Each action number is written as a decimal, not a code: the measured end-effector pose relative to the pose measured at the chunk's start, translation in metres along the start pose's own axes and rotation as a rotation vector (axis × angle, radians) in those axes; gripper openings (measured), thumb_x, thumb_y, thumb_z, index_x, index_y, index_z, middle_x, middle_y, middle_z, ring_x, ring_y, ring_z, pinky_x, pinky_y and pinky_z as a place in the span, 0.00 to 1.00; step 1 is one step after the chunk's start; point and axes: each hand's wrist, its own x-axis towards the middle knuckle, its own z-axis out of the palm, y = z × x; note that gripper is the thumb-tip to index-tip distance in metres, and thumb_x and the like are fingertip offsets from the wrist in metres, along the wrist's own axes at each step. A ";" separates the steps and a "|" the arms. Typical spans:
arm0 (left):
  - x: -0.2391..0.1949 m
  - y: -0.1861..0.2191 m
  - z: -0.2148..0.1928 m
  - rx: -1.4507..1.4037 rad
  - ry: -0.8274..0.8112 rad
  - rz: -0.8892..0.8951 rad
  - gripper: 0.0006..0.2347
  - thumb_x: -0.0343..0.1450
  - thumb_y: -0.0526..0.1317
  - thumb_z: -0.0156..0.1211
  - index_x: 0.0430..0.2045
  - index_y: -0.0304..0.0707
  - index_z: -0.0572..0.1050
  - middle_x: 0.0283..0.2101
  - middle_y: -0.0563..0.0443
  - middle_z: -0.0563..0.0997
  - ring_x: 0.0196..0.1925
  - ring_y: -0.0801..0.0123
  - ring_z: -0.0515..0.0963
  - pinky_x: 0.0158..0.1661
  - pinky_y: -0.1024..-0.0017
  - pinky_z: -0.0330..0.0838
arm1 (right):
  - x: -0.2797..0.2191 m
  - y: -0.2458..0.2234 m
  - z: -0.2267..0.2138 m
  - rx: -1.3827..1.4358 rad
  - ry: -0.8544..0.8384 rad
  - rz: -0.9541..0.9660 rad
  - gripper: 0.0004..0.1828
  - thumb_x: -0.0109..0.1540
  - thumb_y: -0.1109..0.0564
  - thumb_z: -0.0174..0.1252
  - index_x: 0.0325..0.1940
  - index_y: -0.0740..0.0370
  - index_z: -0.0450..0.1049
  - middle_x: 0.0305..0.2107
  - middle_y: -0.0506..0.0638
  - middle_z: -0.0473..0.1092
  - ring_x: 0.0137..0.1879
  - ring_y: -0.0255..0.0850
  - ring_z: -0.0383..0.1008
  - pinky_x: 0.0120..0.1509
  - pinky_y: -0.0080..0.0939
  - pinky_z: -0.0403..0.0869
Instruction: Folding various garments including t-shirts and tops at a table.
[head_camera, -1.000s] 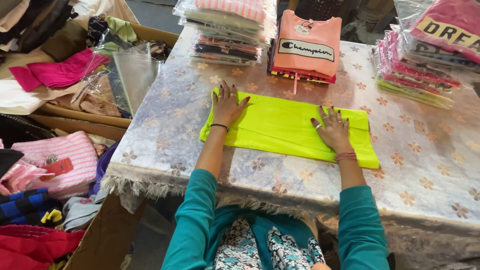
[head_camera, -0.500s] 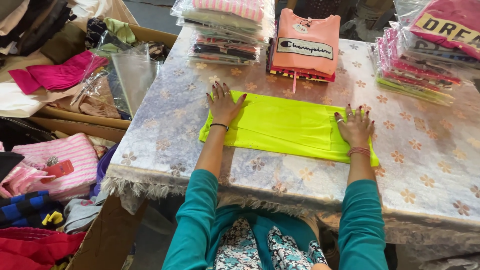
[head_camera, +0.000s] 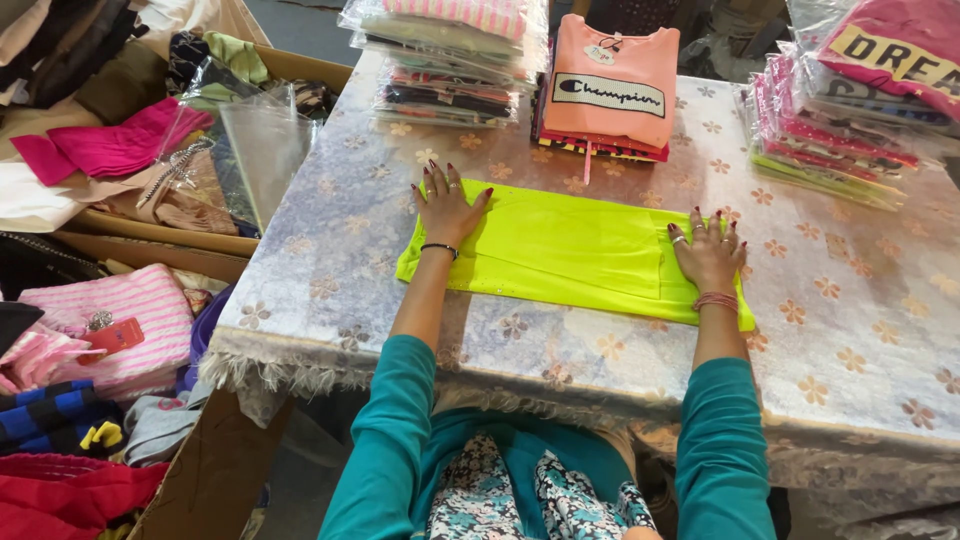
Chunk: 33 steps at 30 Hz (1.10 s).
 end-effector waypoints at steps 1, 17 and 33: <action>0.000 0.000 0.000 0.000 0.000 0.000 0.41 0.71 0.69 0.39 0.73 0.37 0.50 0.77 0.34 0.45 0.80 0.46 0.39 0.71 0.42 0.29 | 0.000 0.000 0.000 0.000 0.000 0.000 0.41 0.65 0.23 0.37 0.79 0.37 0.53 0.78 0.52 0.43 0.82 0.58 0.38 0.79 0.70 0.37; 0.002 -0.003 0.006 0.010 0.014 0.009 0.41 0.72 0.69 0.39 0.73 0.37 0.51 0.77 0.34 0.47 0.80 0.46 0.40 0.71 0.42 0.29 | -0.026 -0.034 -0.027 0.068 0.383 -0.321 0.42 0.70 0.29 0.42 0.83 0.50 0.51 0.76 0.69 0.46 0.81 0.65 0.44 0.78 0.76 0.39; 0.002 -0.003 0.005 -0.015 0.036 0.015 0.41 0.71 0.68 0.42 0.73 0.36 0.51 0.77 0.34 0.47 0.79 0.45 0.41 0.71 0.41 0.30 | 0.000 -0.026 0.005 0.033 0.010 -0.208 0.40 0.67 0.26 0.37 0.79 0.42 0.55 0.75 0.60 0.49 0.81 0.57 0.42 0.80 0.65 0.41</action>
